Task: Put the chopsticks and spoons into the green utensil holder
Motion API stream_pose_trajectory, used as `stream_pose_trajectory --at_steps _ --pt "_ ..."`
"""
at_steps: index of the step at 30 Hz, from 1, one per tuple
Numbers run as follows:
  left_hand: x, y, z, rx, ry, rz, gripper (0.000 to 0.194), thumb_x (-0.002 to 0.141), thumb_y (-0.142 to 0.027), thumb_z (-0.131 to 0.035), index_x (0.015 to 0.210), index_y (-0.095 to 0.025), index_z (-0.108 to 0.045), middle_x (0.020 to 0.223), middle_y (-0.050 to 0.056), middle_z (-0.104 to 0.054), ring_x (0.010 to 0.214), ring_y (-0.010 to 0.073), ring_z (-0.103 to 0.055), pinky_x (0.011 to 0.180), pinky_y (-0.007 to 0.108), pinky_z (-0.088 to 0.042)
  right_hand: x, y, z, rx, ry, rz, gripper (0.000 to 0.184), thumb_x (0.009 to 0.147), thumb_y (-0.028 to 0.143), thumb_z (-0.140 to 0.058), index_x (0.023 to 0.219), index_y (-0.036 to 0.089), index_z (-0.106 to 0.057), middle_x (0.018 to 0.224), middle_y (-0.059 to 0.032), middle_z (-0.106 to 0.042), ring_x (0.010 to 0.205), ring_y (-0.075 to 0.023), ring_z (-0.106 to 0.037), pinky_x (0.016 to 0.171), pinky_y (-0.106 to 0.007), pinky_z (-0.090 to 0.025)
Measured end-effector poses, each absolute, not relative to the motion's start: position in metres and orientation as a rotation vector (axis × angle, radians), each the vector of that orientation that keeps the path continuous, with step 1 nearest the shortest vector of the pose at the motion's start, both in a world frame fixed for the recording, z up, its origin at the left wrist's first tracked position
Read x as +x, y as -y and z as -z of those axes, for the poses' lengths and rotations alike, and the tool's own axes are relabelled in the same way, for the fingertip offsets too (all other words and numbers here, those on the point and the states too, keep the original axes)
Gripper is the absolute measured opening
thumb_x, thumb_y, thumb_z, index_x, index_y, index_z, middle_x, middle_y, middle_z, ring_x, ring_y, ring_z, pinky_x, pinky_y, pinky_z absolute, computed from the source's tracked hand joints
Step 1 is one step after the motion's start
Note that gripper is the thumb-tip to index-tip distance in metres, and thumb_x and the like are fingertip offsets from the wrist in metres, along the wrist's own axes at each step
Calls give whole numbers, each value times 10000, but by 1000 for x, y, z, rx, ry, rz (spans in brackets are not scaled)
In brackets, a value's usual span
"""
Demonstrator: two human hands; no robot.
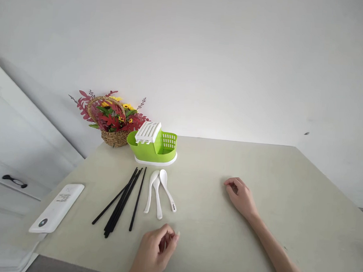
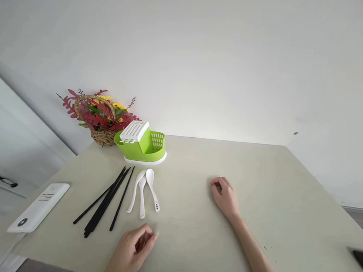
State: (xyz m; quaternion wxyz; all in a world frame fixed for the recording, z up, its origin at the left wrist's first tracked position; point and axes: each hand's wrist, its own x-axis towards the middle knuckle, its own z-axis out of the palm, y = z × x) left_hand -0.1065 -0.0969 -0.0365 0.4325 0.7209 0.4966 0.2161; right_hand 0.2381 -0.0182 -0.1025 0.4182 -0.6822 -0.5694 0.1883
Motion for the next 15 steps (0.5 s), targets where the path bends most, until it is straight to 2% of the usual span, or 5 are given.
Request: stream_pose_trajectory --at_steps 9,15 --pt "-105 97 37 1736 -1274 -577 396 1010 -532 -489 758 -227 -468 621 -56 -381 577 123 -356 563 257 -283 238 19 99 -1708 1407 -499 194 905 343 -486 919 254 -658 1026 -49 -683 818 -202 -610 742 -347 -458" --pt "-105 96 37 1735 -1303 -564 418 1013 -559 -463 759 -226 -473 627 -52 -382 585 126 -361 566 255 -285 238 19 101 -1707 1409 -499 186 901 338 -489 917 249 -652 1012 -51 -683 757 -189 -589 725 -346 -455"
